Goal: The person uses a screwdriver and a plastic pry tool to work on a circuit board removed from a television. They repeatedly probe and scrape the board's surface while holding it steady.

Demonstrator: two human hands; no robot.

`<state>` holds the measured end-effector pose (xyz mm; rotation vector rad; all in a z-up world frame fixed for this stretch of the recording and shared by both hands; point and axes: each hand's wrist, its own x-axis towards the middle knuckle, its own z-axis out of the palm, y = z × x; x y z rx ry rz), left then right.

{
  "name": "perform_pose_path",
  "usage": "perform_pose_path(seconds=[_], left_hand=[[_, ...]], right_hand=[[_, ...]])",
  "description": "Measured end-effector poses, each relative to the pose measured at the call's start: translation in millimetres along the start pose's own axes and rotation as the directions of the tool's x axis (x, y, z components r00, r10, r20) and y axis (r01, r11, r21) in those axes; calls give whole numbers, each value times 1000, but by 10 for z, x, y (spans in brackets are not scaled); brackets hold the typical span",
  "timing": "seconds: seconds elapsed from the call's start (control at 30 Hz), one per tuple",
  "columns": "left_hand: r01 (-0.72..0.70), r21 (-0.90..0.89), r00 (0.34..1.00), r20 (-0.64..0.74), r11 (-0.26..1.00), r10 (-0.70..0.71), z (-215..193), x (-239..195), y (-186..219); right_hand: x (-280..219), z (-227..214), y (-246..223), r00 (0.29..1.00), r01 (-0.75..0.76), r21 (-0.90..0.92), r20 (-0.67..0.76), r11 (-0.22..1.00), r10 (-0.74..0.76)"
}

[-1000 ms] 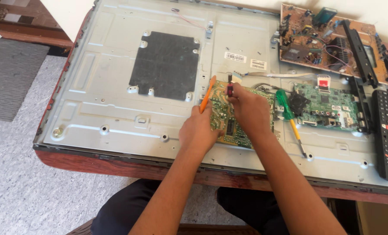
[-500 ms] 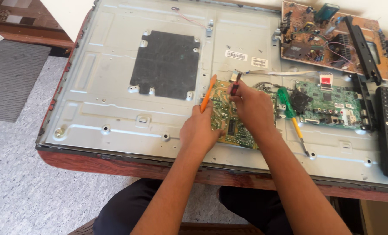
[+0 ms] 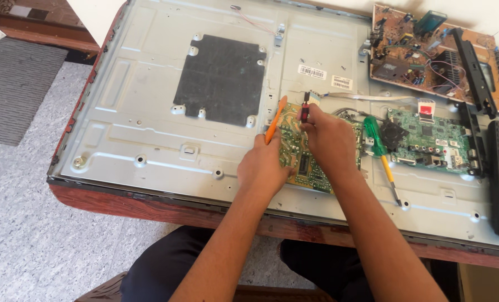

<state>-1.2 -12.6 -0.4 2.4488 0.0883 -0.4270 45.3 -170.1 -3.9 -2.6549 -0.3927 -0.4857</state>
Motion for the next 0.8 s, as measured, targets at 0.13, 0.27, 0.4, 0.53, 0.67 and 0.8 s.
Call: perform_pose_path(seconds=[0.13,0.27,0.4,0.53,0.67,0.8], left_hand=[[0,3,1000,-3,1000,0,-21,-25,11],[30,20,999,44,999,-31,-37,-13,37],[16,21,1000,24,1000,-16,-45,-24,40],[16,24,1000,20,1000,-17,-33,-17,25],[7,18,1000,-1,1000,-7,-4,-9,8],[7,20,1000,1,1000,-7,-15,-10,9]], right_hand=[[-21,-18,7,1000,-24,57,7,998,24],[-11,-14,2,1000,-16,19,22,1000,15],[-16,-9,10,1000,-22,-10,-14,1000,22],[-18,0,17,1000,-20,19,22,1000,20],[-29,13,4,1000,-8,13,9,1000,8],[-20,-1,-15,1000,-22,19,-3,1000,22]])
